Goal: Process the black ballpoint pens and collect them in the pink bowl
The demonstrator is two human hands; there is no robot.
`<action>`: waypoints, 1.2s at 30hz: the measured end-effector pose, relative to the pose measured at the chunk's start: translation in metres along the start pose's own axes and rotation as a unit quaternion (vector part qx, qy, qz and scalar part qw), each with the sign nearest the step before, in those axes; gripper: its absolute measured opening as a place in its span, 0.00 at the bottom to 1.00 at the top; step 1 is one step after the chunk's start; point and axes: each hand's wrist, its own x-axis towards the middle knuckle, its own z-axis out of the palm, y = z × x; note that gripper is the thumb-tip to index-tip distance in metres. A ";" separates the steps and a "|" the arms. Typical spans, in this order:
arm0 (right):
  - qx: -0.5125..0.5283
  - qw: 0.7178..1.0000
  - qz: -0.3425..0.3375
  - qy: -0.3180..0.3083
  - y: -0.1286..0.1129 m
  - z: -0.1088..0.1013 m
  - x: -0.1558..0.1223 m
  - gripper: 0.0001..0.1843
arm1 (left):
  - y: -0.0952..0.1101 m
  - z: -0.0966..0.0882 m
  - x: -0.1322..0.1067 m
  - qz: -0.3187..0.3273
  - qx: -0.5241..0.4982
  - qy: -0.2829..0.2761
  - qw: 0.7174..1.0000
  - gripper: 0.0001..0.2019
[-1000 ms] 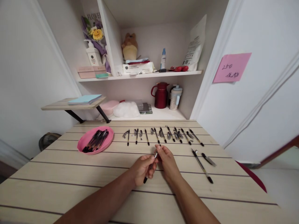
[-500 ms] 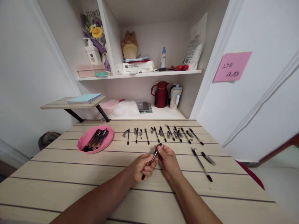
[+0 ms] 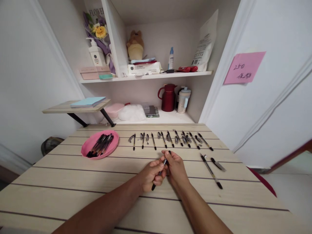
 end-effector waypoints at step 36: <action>0.028 0.997 -0.029 -0.063 -0.023 0.011 -0.020 0.18 | -0.001 0.007 -0.010 0.016 0.031 -0.093 0.995 0.14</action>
